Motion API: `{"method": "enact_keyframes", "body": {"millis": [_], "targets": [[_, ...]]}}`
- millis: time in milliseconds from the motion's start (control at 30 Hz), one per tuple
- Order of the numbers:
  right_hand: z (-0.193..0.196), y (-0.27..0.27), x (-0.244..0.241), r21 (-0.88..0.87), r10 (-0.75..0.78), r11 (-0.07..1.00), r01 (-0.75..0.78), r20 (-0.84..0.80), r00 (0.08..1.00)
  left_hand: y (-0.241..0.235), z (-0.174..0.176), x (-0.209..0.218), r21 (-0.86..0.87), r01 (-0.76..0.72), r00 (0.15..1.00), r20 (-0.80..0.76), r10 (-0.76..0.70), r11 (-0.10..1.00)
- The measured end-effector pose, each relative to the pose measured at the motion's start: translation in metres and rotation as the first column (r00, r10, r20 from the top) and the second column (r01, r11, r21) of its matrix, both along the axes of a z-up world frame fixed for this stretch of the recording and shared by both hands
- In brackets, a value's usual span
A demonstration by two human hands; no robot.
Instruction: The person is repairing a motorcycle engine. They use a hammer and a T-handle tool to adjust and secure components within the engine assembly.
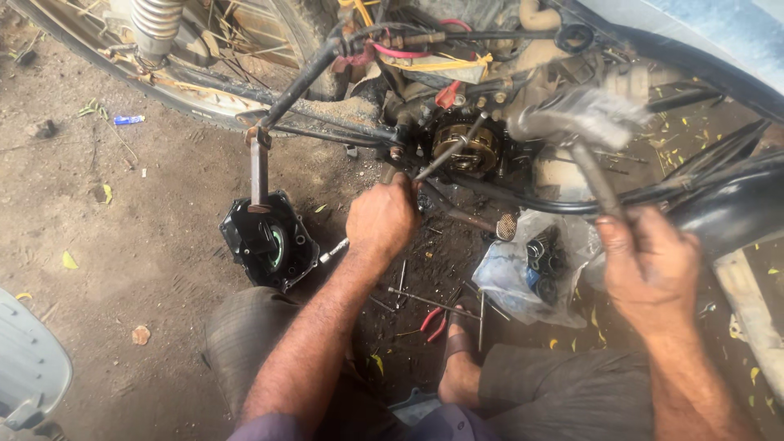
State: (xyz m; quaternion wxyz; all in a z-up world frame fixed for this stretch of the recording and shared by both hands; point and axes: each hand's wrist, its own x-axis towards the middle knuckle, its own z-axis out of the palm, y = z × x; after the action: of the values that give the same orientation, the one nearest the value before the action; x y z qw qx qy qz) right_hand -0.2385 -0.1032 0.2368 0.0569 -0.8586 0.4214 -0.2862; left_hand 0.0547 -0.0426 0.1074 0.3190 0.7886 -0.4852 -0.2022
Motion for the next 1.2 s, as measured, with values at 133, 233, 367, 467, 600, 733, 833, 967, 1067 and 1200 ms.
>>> {"method": "enact_keyframes", "body": {"millis": [133, 233, 367, 467, 600, 733, 833, 967, 1067, 1200], "targets": [[-0.005, 0.000, 0.009, -0.033, 0.094, 0.995, -0.093, 0.024, 0.995, -0.001, -0.002, -0.002, 0.000, -0.018, 1.000, -0.019, 0.018, 1.000], [-0.003, -0.001, 0.013, -0.032, 0.087, 0.996, -0.086, 0.031, 0.996, -0.001, -0.003, -0.003, -0.017, -0.027, 1.000, -0.010, 0.027, 0.999], [0.005, -0.008, 0.026, -0.045, 0.045, 0.998, -0.045, 0.003, 0.999, -0.005, -0.003, -0.003, 0.084, 0.009, 0.996, -0.087, -0.002, 0.996], [0.009, -0.014, 0.044, -0.010, -0.048, 0.999, 0.048, -0.136, 0.989, -0.005, -0.004, -0.004, 0.063, -0.002, 0.999, -0.042, 0.004, 0.998], [0.023, -0.017, 0.058, -0.067, -0.085, 0.996, 0.066, -0.342, 0.936, -0.003, -0.007, -0.006, -0.015, 0.009, 1.000, 0.021, -0.009, 1.000], [0.034, -0.012, 0.038, -0.121, -0.038, 0.992, 0.023, -0.122, 0.992, -0.002, -0.009, -0.005, -0.017, -0.002, 1.000, -0.010, 0.001, 1.000], [0.017, -0.024, 0.032, -0.246, 0.012, 0.968, -0.043, -0.127, 0.992, -0.004, -0.012, -0.005, -0.022, -0.015, 0.999, -0.028, 0.015, 1.000], [-0.014, -0.043, 0.037, -0.223, -0.099, 0.974, 0.034, -0.285, 0.954, -0.004, -0.004, -0.002, 0.024, -0.032, 0.998, -0.047, 0.033, 0.999], [-0.028, -0.037, 0.029, -0.005, -0.199, 0.962, 0.272, -0.694, 0.692, -0.003, 0.004, 0.009, -0.035, -0.155, 0.986, -0.072, 0.152, 0.987], [-0.061, -0.006, 0.005, -0.080, -0.147, 0.989, 0.124, -0.482, 0.864, 0.009, -0.009, 0.019, -0.047, -0.154, 0.983, -0.109, 0.148, 0.987]]}}
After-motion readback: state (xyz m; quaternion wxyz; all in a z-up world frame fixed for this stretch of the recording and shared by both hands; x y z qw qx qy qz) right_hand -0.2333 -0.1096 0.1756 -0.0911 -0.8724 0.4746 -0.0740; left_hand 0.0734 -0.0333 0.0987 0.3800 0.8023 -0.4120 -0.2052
